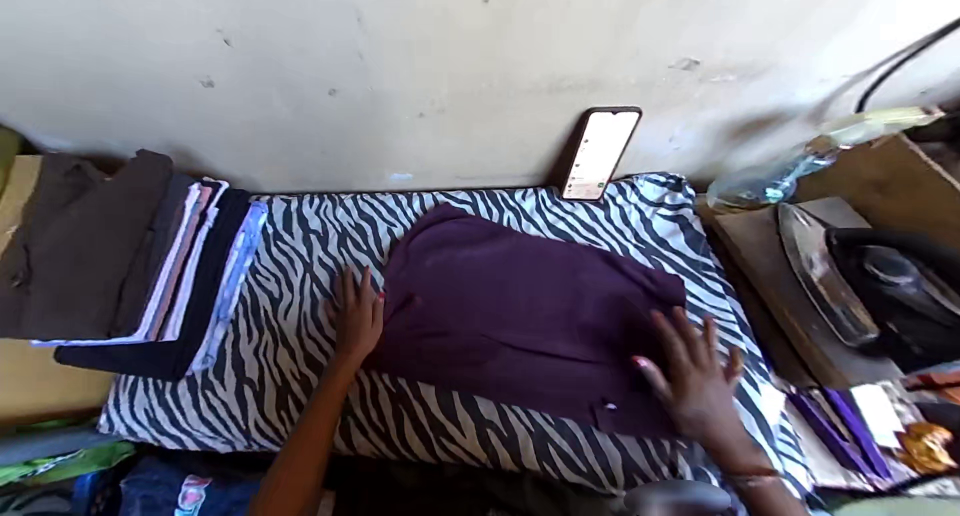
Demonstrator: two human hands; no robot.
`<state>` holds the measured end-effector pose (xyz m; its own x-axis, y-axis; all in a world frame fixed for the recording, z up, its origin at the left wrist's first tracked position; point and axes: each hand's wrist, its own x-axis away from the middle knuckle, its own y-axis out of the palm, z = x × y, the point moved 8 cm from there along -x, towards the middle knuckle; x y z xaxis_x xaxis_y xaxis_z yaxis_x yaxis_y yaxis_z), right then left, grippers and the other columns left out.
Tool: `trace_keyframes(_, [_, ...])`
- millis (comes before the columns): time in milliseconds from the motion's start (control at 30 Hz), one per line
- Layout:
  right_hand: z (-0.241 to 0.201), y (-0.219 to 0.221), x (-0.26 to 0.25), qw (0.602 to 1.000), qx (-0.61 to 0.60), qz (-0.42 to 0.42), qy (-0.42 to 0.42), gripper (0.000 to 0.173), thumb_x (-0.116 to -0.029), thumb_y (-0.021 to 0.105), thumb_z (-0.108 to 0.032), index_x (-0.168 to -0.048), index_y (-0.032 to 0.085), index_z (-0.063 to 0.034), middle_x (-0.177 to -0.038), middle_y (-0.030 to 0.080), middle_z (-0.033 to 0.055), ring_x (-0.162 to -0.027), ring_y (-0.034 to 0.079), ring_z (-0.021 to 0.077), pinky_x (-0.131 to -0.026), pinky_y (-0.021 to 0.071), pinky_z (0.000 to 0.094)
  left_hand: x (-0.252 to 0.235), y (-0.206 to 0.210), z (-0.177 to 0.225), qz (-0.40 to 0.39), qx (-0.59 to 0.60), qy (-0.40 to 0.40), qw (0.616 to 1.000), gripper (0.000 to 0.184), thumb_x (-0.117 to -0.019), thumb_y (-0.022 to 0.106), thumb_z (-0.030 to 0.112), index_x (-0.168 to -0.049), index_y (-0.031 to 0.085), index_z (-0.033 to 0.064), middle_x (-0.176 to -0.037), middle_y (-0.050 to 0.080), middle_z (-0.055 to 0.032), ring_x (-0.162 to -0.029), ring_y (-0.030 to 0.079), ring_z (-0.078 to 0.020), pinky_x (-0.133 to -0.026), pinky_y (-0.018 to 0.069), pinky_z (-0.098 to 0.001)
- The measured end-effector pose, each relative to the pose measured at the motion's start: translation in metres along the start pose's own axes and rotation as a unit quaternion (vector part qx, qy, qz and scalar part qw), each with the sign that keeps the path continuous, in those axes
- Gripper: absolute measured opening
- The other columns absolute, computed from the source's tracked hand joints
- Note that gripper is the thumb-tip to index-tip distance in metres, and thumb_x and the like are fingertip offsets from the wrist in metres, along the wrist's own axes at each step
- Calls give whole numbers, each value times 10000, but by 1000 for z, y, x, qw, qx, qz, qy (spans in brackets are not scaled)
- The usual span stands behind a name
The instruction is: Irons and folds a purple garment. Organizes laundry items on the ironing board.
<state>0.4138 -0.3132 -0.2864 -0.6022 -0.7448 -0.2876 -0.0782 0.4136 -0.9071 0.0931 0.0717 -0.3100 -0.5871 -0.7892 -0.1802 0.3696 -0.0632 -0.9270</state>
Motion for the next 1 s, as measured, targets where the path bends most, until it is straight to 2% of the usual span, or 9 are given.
trace_keyframes(133, [-5, -16, -71, 997, -31, 50, -52, 765, -1033, 270, -613, -1471, 529, -42, -1521, 501, 247, -1460, 332, 559, -1110, 212, 792, -97, -7, 16, -76, 143, -47, 986, 470, -1096, 419, 214, -1464, 450, -78, -1311, 600, -328, -1261, 566, -466, -1095, 410, -598])
trace_keyframes(233, [24, 15, -120, 999, -44, -3, -26, 708, -972, 563, -513, -1509, 493, -56, -1445, 553, 282, -1386, 418, 583, -1054, 216, 841, -153, 15, 64, -168, 233, -58, 956, 513, -1095, 445, 338, -1412, 504, -60, -1236, 634, -315, -1174, 618, -433, -1047, 452, -575])
trace_keyframes(300, [49, 29, -140, 994, -91, -65, 12, 522, -905, 777, -275, -1327, 650, 5, -1233, 643, 336, -1228, 514, 614, -985, 262, 842, -174, 28, 94, -221, 295, -47, 929, 517, -1056, 560, 308, -1418, 501, -56, -1337, 603, -276, -1244, 596, -366, -1087, 442, -502])
trace_keyframes(400, [57, 14, -150, 989, -114, -88, -14, 225, -864, 789, -83, -1029, 737, 62, -1021, 677, 330, -1026, 619, 572, -911, 399, 790, -191, 32, 120, -262, 355, 32, 897, 511, -928, 688, 12, -1394, 505, -92, -1242, 637, -273, -1132, 631, -312, -1013, 488, -451])
trace_keyframes(600, [30, -43, -90, 987, -107, 24, -121, 190, -874, 646, -157, -952, 763, -30, -990, 718, 207, -948, 669, 449, -816, 469, 673, -123, -56, 113, -138, 255, 234, 928, 122, -917, 673, -1, -1030, 718, -9, -1049, 710, -126, -1004, 679, -215, -927, 554, -421])
trace_keyframes(733, [17, -23, -43, 990, -55, -20, -131, 150, -863, 654, -72, -951, 776, -75, -1012, 736, 180, -1005, 678, 455, -833, 488, 685, -43, -36, 78, -140, 163, 282, 935, 138, -918, 653, 31, -1013, 752, 29, -1072, 731, -136, -1057, 682, -312, -963, 497, -552])
trace_keyframes(867, [-2, -29, -42, 987, -29, -116, -103, 289, -846, 651, 70, -1055, 785, -78, -1120, 721, 231, -1096, 652, 507, -912, 449, 751, -8, -29, 83, -181, 101, 313, 927, 293, -929, 693, 323, -1029, 787, 65, -1080, 757, -110, -1057, 708, -308, -958, 526, -542])
trace_keyframes(933, [-27, -53, -55, 992, -40, -24, -118, 265, -916, 569, -56, -1093, 765, -68, -1111, 720, 203, -1084, 667, 458, -902, 507, 669, -6, -47, 109, -102, 116, 327, 932, 320, -954, 634, 337, -1046, 773, 64, -1045, 760, -110, -1031, 718, -297, -944, 547, -503])
trace_keyframes(1000, [-48, -50, -61, 990, -53, 37, -127, 353, -1036, 514, -280, -1230, 721, -69, -1252, 698, 180, -1245, 609, 439, -1011, 485, 633, -6, -41, 132, -51, 123, 333, 933, 351, -993, 584, 332, -1202, 736, 95, -1246, 714, -113, -1239, 639, -311, -1073, 472, -537])
